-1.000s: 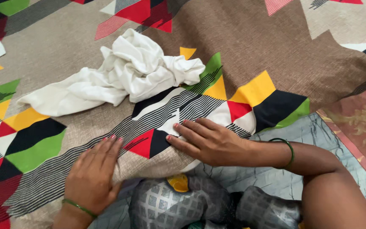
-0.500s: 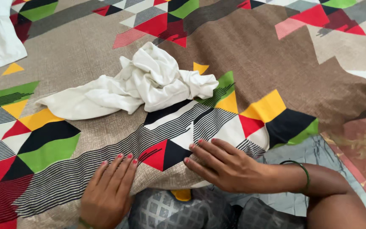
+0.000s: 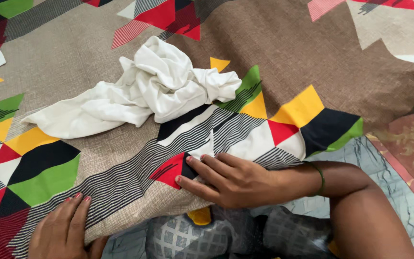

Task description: The person folds a white cloth by hand on a bed, repeatedly smoothing and layering sections of the fabric.

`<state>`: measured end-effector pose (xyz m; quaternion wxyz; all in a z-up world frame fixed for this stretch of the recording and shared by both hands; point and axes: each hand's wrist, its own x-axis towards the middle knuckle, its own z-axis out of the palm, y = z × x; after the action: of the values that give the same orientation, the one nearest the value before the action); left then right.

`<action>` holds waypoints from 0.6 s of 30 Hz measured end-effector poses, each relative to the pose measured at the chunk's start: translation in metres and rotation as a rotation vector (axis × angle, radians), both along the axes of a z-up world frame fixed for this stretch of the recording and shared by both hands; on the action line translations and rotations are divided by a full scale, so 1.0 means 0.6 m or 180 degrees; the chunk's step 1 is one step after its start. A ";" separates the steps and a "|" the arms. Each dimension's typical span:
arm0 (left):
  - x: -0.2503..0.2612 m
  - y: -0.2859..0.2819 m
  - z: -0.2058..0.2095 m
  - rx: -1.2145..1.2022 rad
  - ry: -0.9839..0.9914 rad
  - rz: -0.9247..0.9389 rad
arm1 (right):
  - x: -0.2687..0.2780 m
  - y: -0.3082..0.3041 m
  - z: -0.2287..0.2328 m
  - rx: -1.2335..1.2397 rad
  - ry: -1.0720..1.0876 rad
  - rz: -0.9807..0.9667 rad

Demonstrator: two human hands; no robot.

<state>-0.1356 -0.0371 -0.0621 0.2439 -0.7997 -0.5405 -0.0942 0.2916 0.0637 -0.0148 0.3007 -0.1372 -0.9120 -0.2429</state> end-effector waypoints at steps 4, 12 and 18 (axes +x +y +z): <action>-0.046 0.015 -0.019 0.0019 0.0022 -0.0355 | -0.003 0.008 -0.002 -0.0120 0.0087 0.0167; -0.055 0.011 -0.016 -0.0158 0.0153 -0.0479 | 0.014 -0.007 -0.006 0.0159 0.0107 0.0154; 0.021 -0.005 0.017 0.0312 0.0064 -0.0776 | 0.038 -0.017 0.014 -0.0254 0.0079 0.0403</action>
<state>-0.1231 -0.0400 -0.0517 0.2749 -0.8475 -0.4316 -0.1414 0.3146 0.0538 -0.0061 0.3210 -0.0941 -0.9240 -0.1852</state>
